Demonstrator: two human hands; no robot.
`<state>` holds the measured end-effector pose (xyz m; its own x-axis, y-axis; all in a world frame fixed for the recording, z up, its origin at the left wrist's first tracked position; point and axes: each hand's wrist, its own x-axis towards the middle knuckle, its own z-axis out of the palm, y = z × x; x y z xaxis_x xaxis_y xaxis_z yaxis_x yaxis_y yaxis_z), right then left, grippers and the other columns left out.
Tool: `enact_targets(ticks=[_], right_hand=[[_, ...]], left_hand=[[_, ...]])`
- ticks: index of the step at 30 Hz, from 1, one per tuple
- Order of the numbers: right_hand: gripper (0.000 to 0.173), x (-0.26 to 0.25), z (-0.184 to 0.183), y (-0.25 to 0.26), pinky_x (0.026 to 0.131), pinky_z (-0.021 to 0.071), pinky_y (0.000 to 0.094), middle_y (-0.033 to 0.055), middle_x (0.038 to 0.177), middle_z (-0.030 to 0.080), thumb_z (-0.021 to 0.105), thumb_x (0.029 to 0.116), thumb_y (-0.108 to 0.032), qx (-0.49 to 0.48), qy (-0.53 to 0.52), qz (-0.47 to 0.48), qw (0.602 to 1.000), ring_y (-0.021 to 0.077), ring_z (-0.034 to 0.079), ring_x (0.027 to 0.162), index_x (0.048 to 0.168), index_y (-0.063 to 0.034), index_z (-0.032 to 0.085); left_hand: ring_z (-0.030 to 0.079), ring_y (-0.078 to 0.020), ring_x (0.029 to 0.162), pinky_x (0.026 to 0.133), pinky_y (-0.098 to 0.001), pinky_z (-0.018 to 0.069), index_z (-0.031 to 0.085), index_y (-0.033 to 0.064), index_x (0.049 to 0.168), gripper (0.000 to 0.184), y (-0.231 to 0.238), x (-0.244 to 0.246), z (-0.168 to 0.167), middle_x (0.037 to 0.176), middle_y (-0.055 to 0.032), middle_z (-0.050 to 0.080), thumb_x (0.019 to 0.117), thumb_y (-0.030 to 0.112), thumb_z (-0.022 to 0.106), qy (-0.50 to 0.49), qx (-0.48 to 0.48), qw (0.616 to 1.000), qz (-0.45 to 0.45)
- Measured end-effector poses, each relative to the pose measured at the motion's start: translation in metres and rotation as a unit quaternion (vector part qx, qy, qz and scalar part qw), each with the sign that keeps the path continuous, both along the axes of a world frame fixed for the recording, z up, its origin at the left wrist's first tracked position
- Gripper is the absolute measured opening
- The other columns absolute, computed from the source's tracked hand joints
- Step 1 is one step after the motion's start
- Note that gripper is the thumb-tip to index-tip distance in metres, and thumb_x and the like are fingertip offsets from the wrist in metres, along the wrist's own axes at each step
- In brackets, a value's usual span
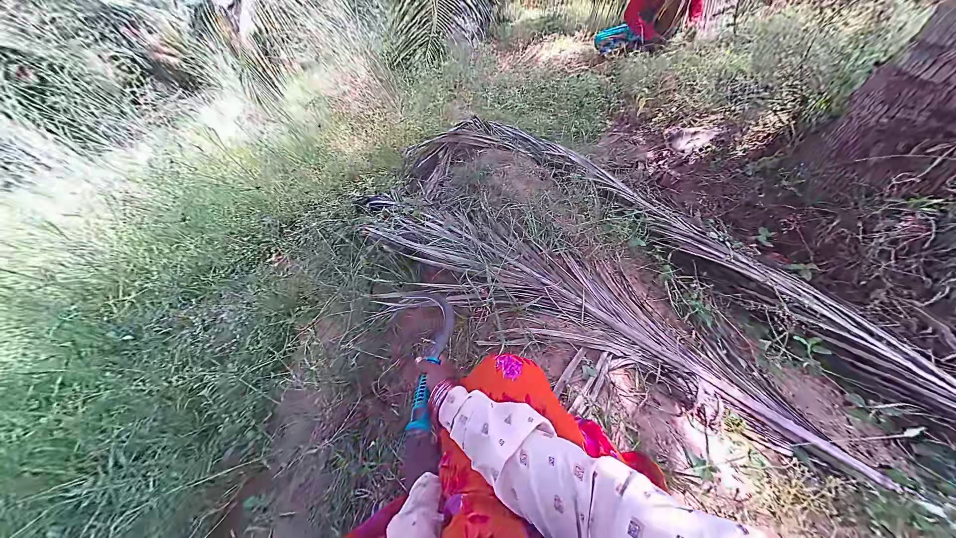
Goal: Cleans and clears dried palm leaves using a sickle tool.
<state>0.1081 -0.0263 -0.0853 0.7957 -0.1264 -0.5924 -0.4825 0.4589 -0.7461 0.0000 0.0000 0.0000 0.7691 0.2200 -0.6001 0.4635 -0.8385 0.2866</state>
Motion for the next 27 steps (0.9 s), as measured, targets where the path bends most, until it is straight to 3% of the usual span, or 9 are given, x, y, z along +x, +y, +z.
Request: enact_targets(ticks=[2, 4, 6, 7, 9, 15, 22, 25, 27], right_hand=[[0.045, 0.009, -0.009, 0.000, 0.098, 0.0484, 0.0463, 0.0263, 0.126, 0.061, 0.061, 0.1043, -0.019, -0.004, -0.020, -0.077, 0.997, 0.0324, 0.061, 0.110, 0.141, 0.0047, 0.049], [0.049, 0.012, -0.006, -0.006, 0.090, 0.0525, 0.0435, 0.0255, 0.128, 0.060, 0.058, 0.1062, -0.020, -0.009, -0.032, -0.144, 0.989, 0.0296, 0.064, 0.103, 0.147, 0.0016, 0.042], [0.049, 0.010, 0.015, -0.019, 0.076, 0.0549, 0.0379, 0.0233, 0.115, 0.062, 0.053, 0.1086, -0.019, 0.016, -0.025, -0.217, 0.976, 0.0252, 0.065, 0.084, 0.151, -0.0015, 0.036], [0.049, 0.018, 0.012, -0.023, 0.066, 0.0544, 0.0359, 0.0220, 0.105, 0.061, 0.053, 0.1088, -0.019, 0.031, -0.029, -0.261, 0.964, 0.0224, 0.062, 0.072, 0.152, -0.0023, 0.035], [0.049, 0.035, 0.003, -0.032, 0.065, 0.0514, 0.0343, 0.0193, 0.100, 0.058, 0.052, 0.1093, -0.018, 0.038, -0.037, -0.316, 0.947, 0.0195, 0.057, 0.069, 0.152, -0.0017, 0.032], [0.055, 0.079, -0.018, -0.059, 0.091, 0.0522, 0.0467, 0.0264, 0.131, 0.059, 0.059, 0.1056, -0.019, 0.029, 0.041, -0.363, 0.931, 0.0326, 0.063, 0.107, 0.153, -0.0030, 0.037], [0.057, 0.111, -0.017, -0.081, 0.105, 0.0466, 0.0510, 0.0262, 0.141, 0.056, 0.062, 0.1044, -0.024, -0.028, 0.065, -0.312, 0.948, 0.0359, 0.058, 0.128, 0.153, -0.0027, 0.040], [0.054, 0.113, -0.010, -0.079, 0.096, 0.0507, 0.0463, 0.0261, 0.137, 0.056, 0.056, 0.1068, -0.019, 0.020, 0.036, -0.288, 0.957, 0.0323, 0.061, 0.114, 0.153, -0.0017, 0.036], [0.046, 0.108, -0.006, -0.070, 0.080, 0.0519, 0.0386, 0.0221, 0.118, 0.059, 0.053, 0.1081, -0.018, 0.046, 0.024, -0.268, 0.962, 0.0246, 0.060, 0.090, 0.148, 0.0002, 0.040]], left_hand=[[0.031, -0.0418, 0.153, 0.125, -0.0518, 0.0253, 0.035, -0.0081, 0.155, 0.050, 0.051, 0.021, -0.086, 0.165, -0.0277, 0.031, 0.1126, 0.016, 0.041, -0.022, -0.043, 0.998, -0.039], [0.045, -0.0440, 0.144, 0.118, -0.0606, 0.0352, 0.053, 0.0004, 0.148, 0.047, 0.086, 0.039, -0.212, 0.158, -0.0249, 0.044, 0.1067, 0.022, 0.057, -0.184, -0.010, 0.983, -0.002], [0.049, -0.0402, 0.143, 0.113, -0.0583, 0.0432, 0.052, 0.0114, 0.151, 0.053, 0.106, 0.056, -0.272, 0.162, -0.0204, 0.040, 0.1028, 0.031, 0.063, -0.172, 0.064, 0.982, -0.043], [0.047, -0.0395, 0.145, 0.114, -0.0566, 0.0434, 0.050, 0.0139, 0.153, 0.055, 0.111, 0.061, -0.280, 0.164, -0.0201, 0.036, 0.1026, 0.033, 0.062, -0.149, 0.079, 0.984, -0.059], [0.045, -0.0413, 0.145, 0.114, -0.0558, 0.0440, 0.054, 0.0122, 0.150, 0.055, 0.115, 0.062, -0.285, 0.164, -0.0231, 0.036, 0.0992, 0.031, 0.066, -0.161, 0.075, 0.982, -0.064], [0.040, -0.0401, 0.149, 0.116, -0.0524, 0.0425, 0.051, 0.0080, 0.151, 0.057, 0.111, 0.052, -0.263, 0.167, -0.0233, 0.027, 0.1023, 0.035, 0.063, -0.135, 0.079, 0.987, -0.045], [0.040, -0.0430, 0.148, 0.116, -0.0513, 0.0429, 0.051, 0.0060, 0.150, 0.059, 0.131, 0.056, -0.267, 0.167, -0.0263, 0.025, 0.0970, 0.023, 0.071, -0.163, 0.052, 0.985, -0.009], [0.042, -0.0446, 0.146, 0.116, -0.0512, 0.0430, 0.052, 0.0056, 0.150, 0.058, 0.137, 0.057, -0.267, 0.164, -0.0286, 0.028, 0.0967, 0.021, 0.070, -0.175, 0.041, 0.984, -0.001], [0.044, -0.0443, 0.144, 0.115, -0.0514, 0.0446, 0.051, 0.0069, 0.151, 0.056, 0.137, 0.059, -0.271, 0.164, -0.0278, 0.029, 0.0981, 0.019, 0.067, -0.167, 0.041, 0.985, 0.014]])
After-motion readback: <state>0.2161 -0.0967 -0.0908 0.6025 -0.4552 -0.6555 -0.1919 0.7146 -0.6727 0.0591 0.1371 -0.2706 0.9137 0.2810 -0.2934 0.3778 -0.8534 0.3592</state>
